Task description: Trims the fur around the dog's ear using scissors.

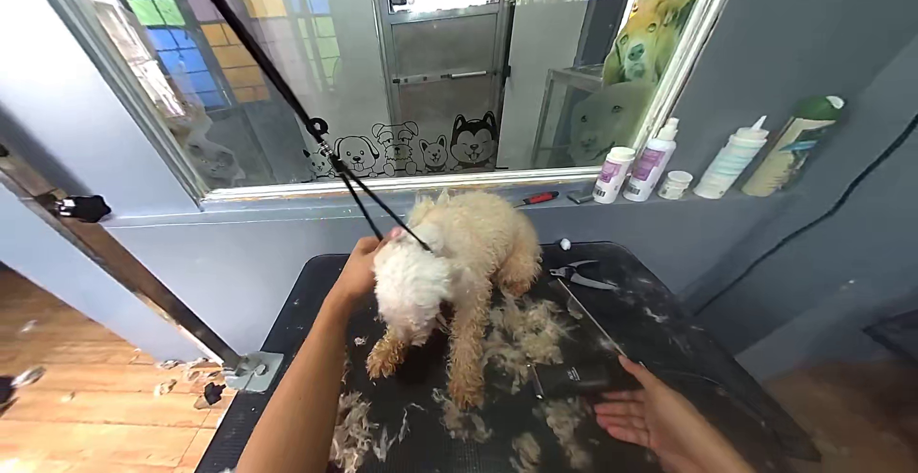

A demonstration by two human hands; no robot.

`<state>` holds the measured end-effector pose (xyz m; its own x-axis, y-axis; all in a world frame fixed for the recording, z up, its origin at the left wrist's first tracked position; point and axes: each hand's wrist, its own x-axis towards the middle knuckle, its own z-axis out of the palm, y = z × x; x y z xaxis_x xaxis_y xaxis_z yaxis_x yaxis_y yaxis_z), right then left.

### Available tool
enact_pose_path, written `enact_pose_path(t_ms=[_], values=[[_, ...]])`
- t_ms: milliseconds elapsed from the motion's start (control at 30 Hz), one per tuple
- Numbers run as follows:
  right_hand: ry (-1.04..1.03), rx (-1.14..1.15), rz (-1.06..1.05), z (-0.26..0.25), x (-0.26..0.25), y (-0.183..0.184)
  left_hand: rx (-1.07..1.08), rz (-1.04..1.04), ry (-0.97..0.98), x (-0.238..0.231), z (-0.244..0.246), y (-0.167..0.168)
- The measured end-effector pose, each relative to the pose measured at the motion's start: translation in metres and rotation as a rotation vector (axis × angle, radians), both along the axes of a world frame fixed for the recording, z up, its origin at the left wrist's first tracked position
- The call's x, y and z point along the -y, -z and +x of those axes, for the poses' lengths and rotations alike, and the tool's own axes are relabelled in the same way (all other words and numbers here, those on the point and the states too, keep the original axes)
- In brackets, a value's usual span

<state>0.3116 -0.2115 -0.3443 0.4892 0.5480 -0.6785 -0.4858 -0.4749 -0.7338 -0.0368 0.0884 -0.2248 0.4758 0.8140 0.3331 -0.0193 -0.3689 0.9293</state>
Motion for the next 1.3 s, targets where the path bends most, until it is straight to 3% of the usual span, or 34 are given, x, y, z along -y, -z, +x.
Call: enact_pose_path(t_ms=[67, 133, 233, 300, 367, 433, 500, 600, 667, 733, 800, 867, 933, 1033, 1133, 1300], values=[[-0.047, 0.012, -0.007, 0.005, 0.006, -0.002, 0.037, -0.083, -0.045, 0.002, -0.025, 0.009], [-0.134, 0.134, -0.005, 0.004, 0.010, -0.009, 0.206, -0.055, -0.071, 0.006, -0.049, 0.008], [-0.417, 0.620, 0.111, -0.018, -0.003, -0.047, 0.363, 0.272, -0.215, 0.036, -0.049, 0.001], [-0.578, 0.912, 0.324, -0.052, -0.027, -0.086, 0.156, 0.663, -0.290, 0.069, -0.041, 0.001], [-0.737, 1.059, 0.544, -0.081, -0.052, -0.111, -0.259, 0.970, -0.254, 0.091, -0.038, -0.001], [-0.936, 1.120, 0.497, -0.088, -0.067, -0.127, -0.514, 1.088, -0.284, 0.092, -0.036, -0.002], [-1.021, 1.140, 0.348, -0.075, -0.072, -0.126, -0.577, 1.130, -0.342, 0.089, -0.040, 0.000], [-0.886, 1.174, 0.277, -0.043, -0.075, -0.108, -0.714, 1.256, -0.407, 0.086, -0.037, 0.001], [-0.845, 1.180, 0.297, -0.038, -0.072, -0.106, -0.691, 1.341, -0.373, 0.084, -0.039, 0.004], [-0.875, 1.177, 0.372, -0.046, -0.067, -0.109, -0.506, 1.244, -0.275, 0.083, -0.046, 0.007], [-0.911, 1.200, 0.419, -0.057, -0.061, -0.111, -0.283, 1.013, -0.140, 0.084, -0.057, 0.001], [-0.965, 1.246, 0.431, -0.066, -0.050, -0.107, -0.195, 0.905, -0.016, 0.081, -0.069, -0.014], [-1.186, 1.158, 0.401, -0.077, -0.028, -0.101, -0.255, 0.882, 0.056, 0.076, -0.076, -0.028], [-1.556, 1.039, 0.190, -0.097, 0.021, -0.069, -0.419, 0.916, 0.044, 0.073, -0.084, -0.036], [-1.589, 1.080, 0.111, -0.110, 0.061, -0.036, -0.507, 0.993, 0.030, 0.069, -0.085, -0.037], [-1.516, 1.092, 0.086, -0.118, 0.078, -0.030, -0.555, 1.018, 0.015, 0.072, -0.073, -0.046]])
